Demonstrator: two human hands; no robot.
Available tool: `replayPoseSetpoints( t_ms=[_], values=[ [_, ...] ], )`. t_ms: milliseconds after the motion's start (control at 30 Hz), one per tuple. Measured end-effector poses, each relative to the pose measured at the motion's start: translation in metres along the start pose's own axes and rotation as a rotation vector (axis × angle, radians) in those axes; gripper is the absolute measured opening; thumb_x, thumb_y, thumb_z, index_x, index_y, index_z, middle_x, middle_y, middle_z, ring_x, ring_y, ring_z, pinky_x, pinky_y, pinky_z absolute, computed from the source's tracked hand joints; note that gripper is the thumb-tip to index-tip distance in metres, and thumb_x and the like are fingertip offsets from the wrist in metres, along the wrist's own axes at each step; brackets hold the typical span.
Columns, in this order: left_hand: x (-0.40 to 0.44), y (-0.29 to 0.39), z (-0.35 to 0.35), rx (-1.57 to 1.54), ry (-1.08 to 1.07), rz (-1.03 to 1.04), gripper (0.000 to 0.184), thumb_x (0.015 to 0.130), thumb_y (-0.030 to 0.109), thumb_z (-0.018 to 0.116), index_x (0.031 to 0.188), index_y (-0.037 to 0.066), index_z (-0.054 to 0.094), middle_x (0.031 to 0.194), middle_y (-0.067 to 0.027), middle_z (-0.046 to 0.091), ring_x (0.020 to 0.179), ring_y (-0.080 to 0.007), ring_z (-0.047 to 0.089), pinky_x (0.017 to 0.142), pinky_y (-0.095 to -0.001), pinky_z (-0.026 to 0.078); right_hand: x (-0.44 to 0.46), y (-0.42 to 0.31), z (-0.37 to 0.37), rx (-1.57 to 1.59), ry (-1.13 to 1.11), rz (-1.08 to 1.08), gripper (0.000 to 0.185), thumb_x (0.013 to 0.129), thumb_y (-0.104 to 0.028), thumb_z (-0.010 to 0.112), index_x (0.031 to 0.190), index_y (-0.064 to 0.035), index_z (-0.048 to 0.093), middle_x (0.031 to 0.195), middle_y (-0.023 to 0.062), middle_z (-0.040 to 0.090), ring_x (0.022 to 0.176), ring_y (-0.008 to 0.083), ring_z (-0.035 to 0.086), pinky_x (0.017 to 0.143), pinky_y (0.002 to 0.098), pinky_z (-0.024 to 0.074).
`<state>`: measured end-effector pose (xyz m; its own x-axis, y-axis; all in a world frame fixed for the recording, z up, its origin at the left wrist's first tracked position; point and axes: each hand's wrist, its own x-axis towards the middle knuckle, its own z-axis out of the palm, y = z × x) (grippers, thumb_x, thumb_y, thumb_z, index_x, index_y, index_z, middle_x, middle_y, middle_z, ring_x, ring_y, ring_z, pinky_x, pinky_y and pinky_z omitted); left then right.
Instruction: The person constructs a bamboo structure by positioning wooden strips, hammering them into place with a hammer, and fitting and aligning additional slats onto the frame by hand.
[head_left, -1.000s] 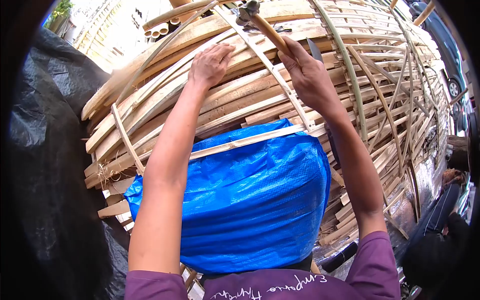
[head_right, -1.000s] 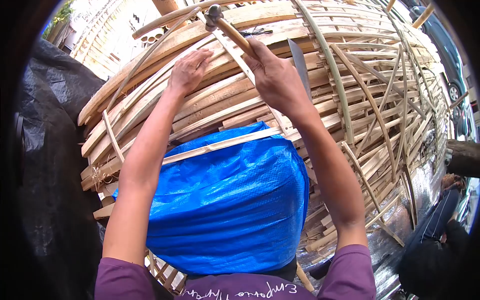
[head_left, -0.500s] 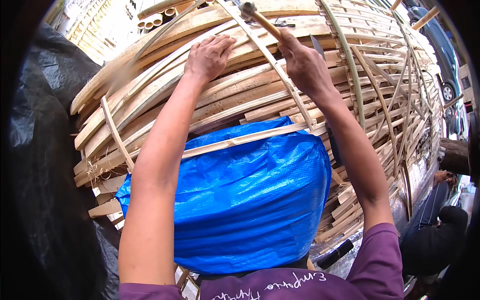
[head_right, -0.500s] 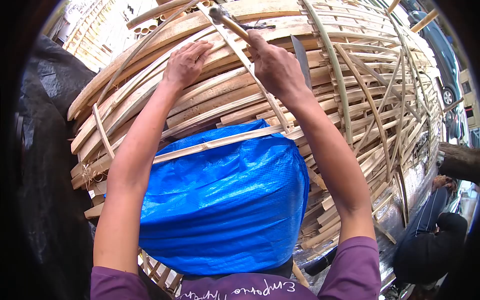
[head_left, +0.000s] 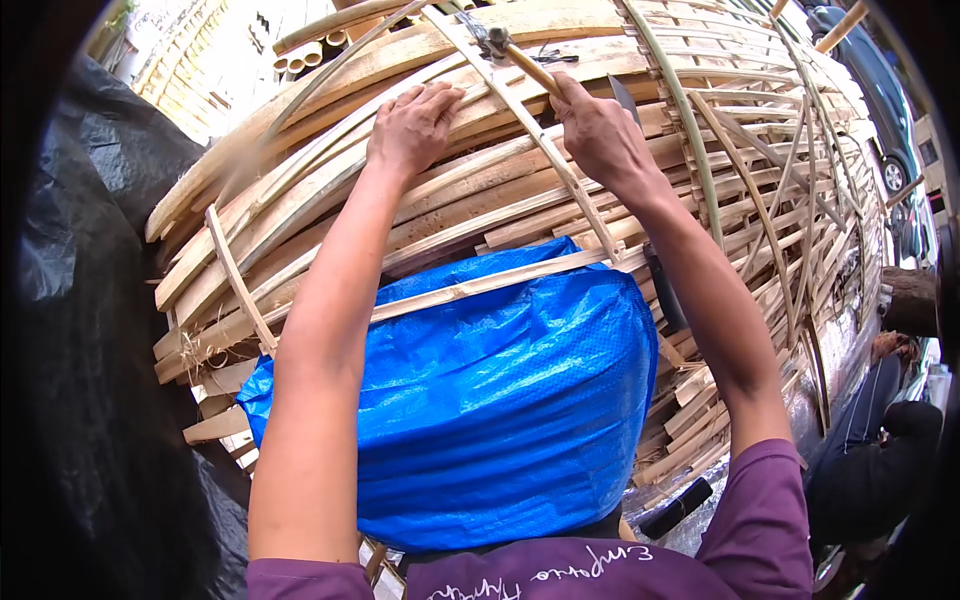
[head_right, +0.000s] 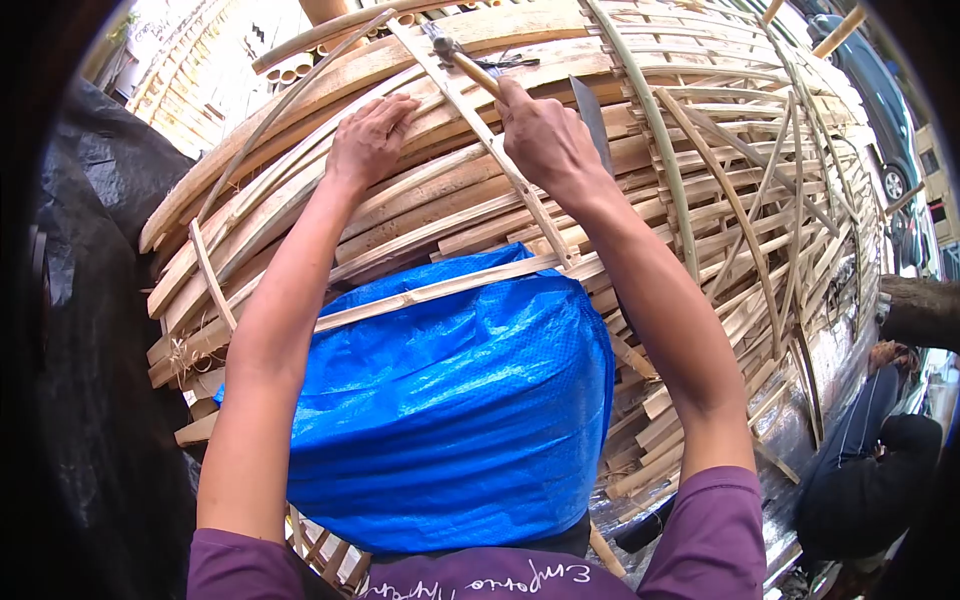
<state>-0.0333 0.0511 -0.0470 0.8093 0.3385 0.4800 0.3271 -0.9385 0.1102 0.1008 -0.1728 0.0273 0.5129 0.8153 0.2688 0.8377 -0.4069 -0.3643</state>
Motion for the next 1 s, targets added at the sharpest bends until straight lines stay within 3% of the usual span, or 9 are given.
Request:
replayPoseSetpoints(
  t_ms=[133, 200, 233, 400, 467, 500, 633, 867, 1000],
  values=[
    [-0.002, 0.003, -0.003, -0.021, -0.057, -0.017, 0.037, 0.099, 0.046, 0.042, 0.126, 0.027, 0.059, 0.137, 0.0036, 0.055, 0.129, -0.0194, 0.049, 0.106, -0.0462, 0.038, -0.015, -0.005, -0.014, 0.166, 0.142, 0.079, 0.035, 0.099, -0.024, 0.045, 0.131, -0.0105, 0.050, 0.078, 0.0253, 0.066, 0.069, 0.0398, 0.066, 0.065, 0.0519, 0.0489],
    [-0.003, 0.013, -0.010, 0.033, -0.040, -0.060, 0.037, 0.097, 0.044, 0.049, 0.124, 0.022, 0.061, 0.135, 0.0007, 0.056, 0.126, -0.0218, 0.051, 0.104, -0.0429, 0.039, -0.036, -0.016, -0.029, 0.688, 0.084, 0.180, 0.038, 0.100, -0.027, 0.048, 0.133, -0.0073, 0.049, 0.076, 0.0151, 0.066, 0.060, 0.0256, 0.062, 0.058, 0.0431, 0.0486],
    [-0.001, 0.015, -0.014, 0.035, -0.101, -0.113, 0.044, 0.095, 0.050, 0.049, 0.126, 0.020, 0.060, 0.137, 0.0004, 0.054, 0.127, -0.0230, 0.049, 0.105, -0.0426, 0.037, -0.051, -0.028, -0.034, 1.039, 0.018, 0.265, 0.041, 0.101, -0.024, 0.051, 0.138, -0.0061, 0.044, 0.067, -0.0060, 0.043, 0.049, -0.0014, 0.036, 0.040, 0.0143, 0.0289],
    [0.024, 0.001, -0.013, -0.076, -0.019, 0.062, 0.038, 0.092, 0.035, 0.062, 0.120, 0.008, 0.061, 0.111, -0.0085, 0.066, 0.108, -0.0245, 0.058, 0.095, -0.0374, 0.044, -0.127, -0.063, -0.022, 1.726, -0.057, 0.497, 0.049, 0.099, -0.023, 0.054, 0.143, -0.0136, 0.034, 0.067, -0.0008, 0.042, 0.046, 0.0021, 0.037, 0.040, 0.0163, 0.0315],
    [0.038, 0.006, -0.022, -0.518, -0.297, -0.227, 0.027, 0.095, 0.031, 0.059, 0.105, 0.006, 0.063, 0.100, -0.0129, 0.068, 0.099, -0.0216, 0.060, 0.087, -0.0350, 0.045, -0.144, -0.070, -0.013, 1.768, -0.042, 0.544, 0.052, 0.099, -0.023, 0.055, 0.145, -0.0138, 0.031, 0.066, -0.0012, 0.041, 0.045, 0.0022, 0.036, 0.039, 0.0166, 0.0306],
    [0.042, 0.010, -0.030, -0.508, -0.304, -0.216, 0.027, 0.095, 0.031, 0.059, 0.105, 0.006, 0.063, 0.100, -0.0129, 0.068, 0.099, -0.0216, 0.060, 0.087, -0.0350, 0.045, -0.146, -0.069, -0.012, 1.776, -0.047, 0.522, 0.054, 0.098, -0.022, 0.056, 0.145, -0.0133, 0.030, 0.065, -0.0016, 0.040, 0.044, 0.0020, 0.035, 0.038, 0.0168, 0.0298],
    [0.057, 0.026, -0.046, -0.857, -0.424, -0.452, 0.031, 0.101, 0.037, 0.046, 0.105, 0.010, 0.062, 0.072, 0.0000, 0.063, 0.072, -0.0109, 0.053, 0.070, -0.0250, 0.042, -0.140, -0.058, -0.011, 1.811, -0.134, 0.466, 0.058, 0.097, -0.019, 0.059, 0.146, -0.0126, 0.028, 0.064, -0.0041, 0.040, 0.045, 0.0019, 0.035, 0.038, 0.0182, 0.0283],
    [0.075, 0.017, -0.054, -1.142, -0.602, -0.655, 0.040, 0.093, 0.041, 0.060, 0.117, 0.010, 0.061, 0.079, -0.0015, 0.065, 0.070, -0.0070, 0.057, 0.066, -0.0212, 0.047, -0.146, -0.055, -0.010, 1.848, -0.140, 0.453, 0.057, 0.095, -0.016, 0.061, 0.144, -0.0102, 0.032, 0.060, -0.0059, 0.039, 0.043, 0.0018, 0.034, 0.037, 0.0192, 0.0273],
    [0.082, -0.006, -0.061, -1.341, -0.752, -0.578, 0.054, 0.084, 0.036, 0.068, 0.127, 0.006, 0.053, 0.084, -0.0054, 0.065, 0.065, -0.0095, 0.059, 0.062, -0.0235, 0.051, -0.146, -0.050, -0.010, 1.855, -0.098, 0.472, 0.062, 0.093, -0.014, 0.063, 0.145, -0.0124, 0.030, 0.061, -0.0045, 0.038, 0.043, 0.0017, 0.033, 0.037, 0.0176, 0.0272]
  ],
)
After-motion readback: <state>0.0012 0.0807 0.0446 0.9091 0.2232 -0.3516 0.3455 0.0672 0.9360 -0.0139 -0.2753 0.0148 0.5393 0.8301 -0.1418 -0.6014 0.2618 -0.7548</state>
